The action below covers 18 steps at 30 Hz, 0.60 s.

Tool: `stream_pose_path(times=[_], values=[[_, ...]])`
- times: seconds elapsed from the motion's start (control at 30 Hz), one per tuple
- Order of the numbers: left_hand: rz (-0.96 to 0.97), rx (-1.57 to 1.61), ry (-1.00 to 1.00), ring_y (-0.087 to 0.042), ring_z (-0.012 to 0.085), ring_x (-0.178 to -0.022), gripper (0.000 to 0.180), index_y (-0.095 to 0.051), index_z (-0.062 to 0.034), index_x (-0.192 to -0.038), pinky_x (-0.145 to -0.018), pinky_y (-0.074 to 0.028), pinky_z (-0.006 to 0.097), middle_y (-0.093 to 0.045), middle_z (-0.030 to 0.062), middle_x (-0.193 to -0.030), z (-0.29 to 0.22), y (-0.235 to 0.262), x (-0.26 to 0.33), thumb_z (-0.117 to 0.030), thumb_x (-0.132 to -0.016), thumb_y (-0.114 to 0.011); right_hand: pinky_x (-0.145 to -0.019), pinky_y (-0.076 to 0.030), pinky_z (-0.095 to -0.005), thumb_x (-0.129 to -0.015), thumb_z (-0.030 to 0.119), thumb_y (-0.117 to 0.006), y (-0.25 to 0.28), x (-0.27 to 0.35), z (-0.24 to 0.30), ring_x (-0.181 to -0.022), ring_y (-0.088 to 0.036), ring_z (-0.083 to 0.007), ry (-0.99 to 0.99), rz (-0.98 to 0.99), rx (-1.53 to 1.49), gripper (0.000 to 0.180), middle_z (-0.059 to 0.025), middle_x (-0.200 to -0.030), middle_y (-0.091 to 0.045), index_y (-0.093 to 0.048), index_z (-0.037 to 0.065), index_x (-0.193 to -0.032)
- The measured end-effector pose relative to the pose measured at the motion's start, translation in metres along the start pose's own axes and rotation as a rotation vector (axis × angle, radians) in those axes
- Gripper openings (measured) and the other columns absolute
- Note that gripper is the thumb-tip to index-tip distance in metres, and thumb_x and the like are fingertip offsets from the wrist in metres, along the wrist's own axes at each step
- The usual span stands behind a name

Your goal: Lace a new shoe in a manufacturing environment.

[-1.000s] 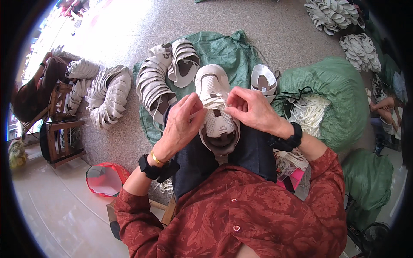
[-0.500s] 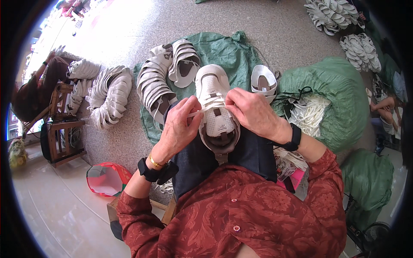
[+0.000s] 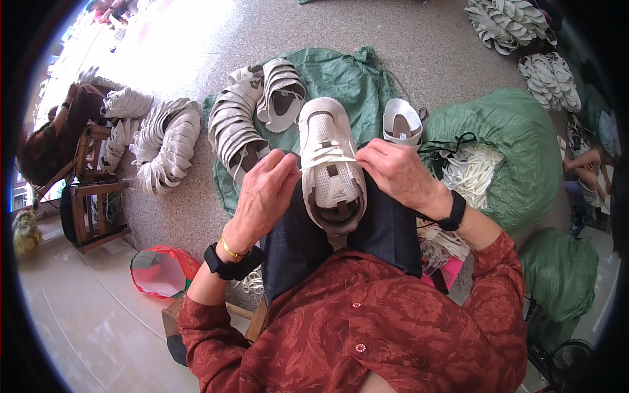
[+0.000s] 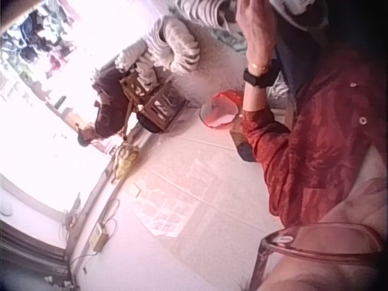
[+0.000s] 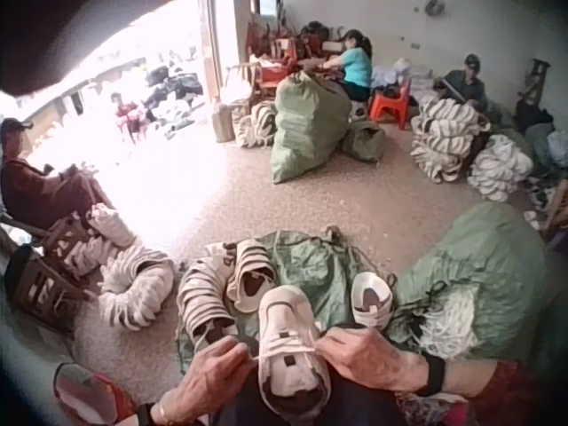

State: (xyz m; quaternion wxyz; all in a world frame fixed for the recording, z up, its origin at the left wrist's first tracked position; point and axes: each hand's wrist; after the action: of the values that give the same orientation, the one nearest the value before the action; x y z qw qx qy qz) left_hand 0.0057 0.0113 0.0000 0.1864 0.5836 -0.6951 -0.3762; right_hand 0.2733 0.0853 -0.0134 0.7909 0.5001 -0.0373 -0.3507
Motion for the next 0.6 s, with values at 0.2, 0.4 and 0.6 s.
stream_pose_path(times=[0.2, 0.4, 0.6], values=[[-0.002, 0.025, 0.157, -0.059, 0.0346, -0.079, 0.011, -0.057, -0.0015, -0.088, -0.068, -0.048, 0.042, -0.054, 0.0137, -0.086, 0.008, 0.011, 0.021, -0.004, -0.086, -0.067, -0.066, -0.055, -0.0388, -0.087, 0.004, -0.07, 0.02, 0.033, -0.015, -0.076, -0.068, -0.0306, -0.188, -0.12, -0.004, 0.009, -0.0121, -0.088, -0.067, -0.067, 0.002, -0.095], [-0.106, -0.185, 0.154, -0.056, 0.031, -0.091, 0.012, -0.058, -0.0015, -0.087, -0.079, -0.047, 0.04, -0.055, 0.0122, -0.088, 0.013, 0.025, 0.047, 0.002, -0.082, -0.068, -0.06, -0.049, -0.0293, -0.088, 0.003, -0.07, 0.049, 0.09, -0.04, -0.069, -0.065, -0.0189, -0.501, -0.206, 0.024, 0.008, -0.0092, -0.085, -0.07, -0.071, 0.001, -0.096], [-0.087, -0.22, 0.379, -0.057, 0.0295, -0.077, 0.012, -0.053, -0.0005, -0.085, -0.069, -0.045, 0.04, -0.054, 0.012, -0.08, 0.044, 0.044, 0.097, 0.002, -0.084, -0.065, -0.053, -0.046, -0.0242, -0.089, 0.004, -0.071, 0.074, 0.16, -0.08, -0.059, -0.059, -0.0068, -0.762, -0.295, 0.065, 0.01, -0.0041, -0.08, -0.071, -0.073, 0.001, -0.098]])
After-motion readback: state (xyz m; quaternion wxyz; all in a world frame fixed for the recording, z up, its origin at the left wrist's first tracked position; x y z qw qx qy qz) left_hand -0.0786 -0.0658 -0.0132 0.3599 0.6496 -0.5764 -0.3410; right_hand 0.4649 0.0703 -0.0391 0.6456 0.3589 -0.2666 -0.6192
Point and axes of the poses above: each hand's wrist, its own x-axis away from the middle knuckle, its own y-axis out of the back of the hand, z = x × y
